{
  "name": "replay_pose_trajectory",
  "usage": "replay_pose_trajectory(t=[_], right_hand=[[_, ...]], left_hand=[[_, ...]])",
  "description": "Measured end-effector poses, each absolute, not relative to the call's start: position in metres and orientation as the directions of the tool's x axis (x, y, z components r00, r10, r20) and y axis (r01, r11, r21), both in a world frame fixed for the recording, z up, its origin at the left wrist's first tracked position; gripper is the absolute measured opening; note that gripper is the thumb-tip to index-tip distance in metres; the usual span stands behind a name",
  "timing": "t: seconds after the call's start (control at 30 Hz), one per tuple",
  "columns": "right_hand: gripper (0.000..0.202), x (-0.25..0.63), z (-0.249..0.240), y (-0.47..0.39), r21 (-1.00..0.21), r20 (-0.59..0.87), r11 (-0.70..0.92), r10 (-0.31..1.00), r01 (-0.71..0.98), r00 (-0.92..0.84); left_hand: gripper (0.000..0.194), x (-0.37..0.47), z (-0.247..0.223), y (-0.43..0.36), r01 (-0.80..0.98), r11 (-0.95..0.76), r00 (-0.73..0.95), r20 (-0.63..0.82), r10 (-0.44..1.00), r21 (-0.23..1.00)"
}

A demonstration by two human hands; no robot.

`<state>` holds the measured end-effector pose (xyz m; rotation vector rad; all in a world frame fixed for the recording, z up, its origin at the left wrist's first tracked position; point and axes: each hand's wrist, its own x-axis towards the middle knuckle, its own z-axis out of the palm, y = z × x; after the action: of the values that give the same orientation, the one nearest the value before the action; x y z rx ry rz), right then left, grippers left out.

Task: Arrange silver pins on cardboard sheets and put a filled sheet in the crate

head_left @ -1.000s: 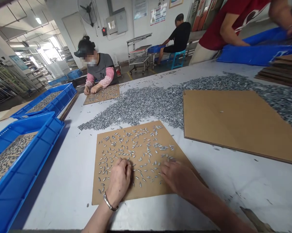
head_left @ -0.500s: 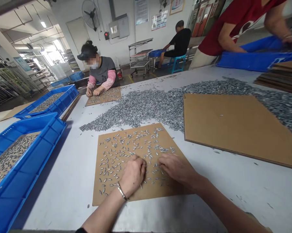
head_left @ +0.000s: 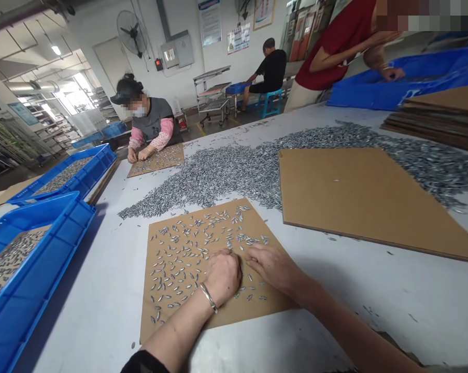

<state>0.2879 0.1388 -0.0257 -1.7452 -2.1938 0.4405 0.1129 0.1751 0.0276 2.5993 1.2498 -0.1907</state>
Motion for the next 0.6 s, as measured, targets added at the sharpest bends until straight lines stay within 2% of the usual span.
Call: replay_pose_trajectory(t=[0.17, 0.27, 0.47, 0.6], right_hand=[[0.029, 0.278, -0.019, 0.149, -0.414, 0.066, 0.332, 0.94, 0.848, -0.336], [0.03, 0.277, -0.02, 0.15, -0.348, 0.098, 0.364, 0.931, 0.864, -0.352], [0.026, 0.273, -0.036, 0.149, -0.216, 0.069, 0.349, 0.937, 0.912, -0.342], [0.028, 0.264, -0.038, 0.148, -0.169, 0.125, 0.304, 0.95, 0.938, -0.285]], left_hand=[[0.024, 0.109, 0.024, 0.173, 0.781, -0.613, 0.624, -0.187, 0.758, 0.119], [0.024, 0.104, 0.02, 0.174, 0.748, -0.656, 0.662, -0.175, 0.729, 0.099], [0.025, 0.094, 0.009, 0.18, 0.664, -0.739, 0.746, -0.159, 0.647, 0.109], [0.027, 0.088, 0.009, 0.181, 0.644, -0.752, 0.765, -0.159, 0.625, 0.14]])
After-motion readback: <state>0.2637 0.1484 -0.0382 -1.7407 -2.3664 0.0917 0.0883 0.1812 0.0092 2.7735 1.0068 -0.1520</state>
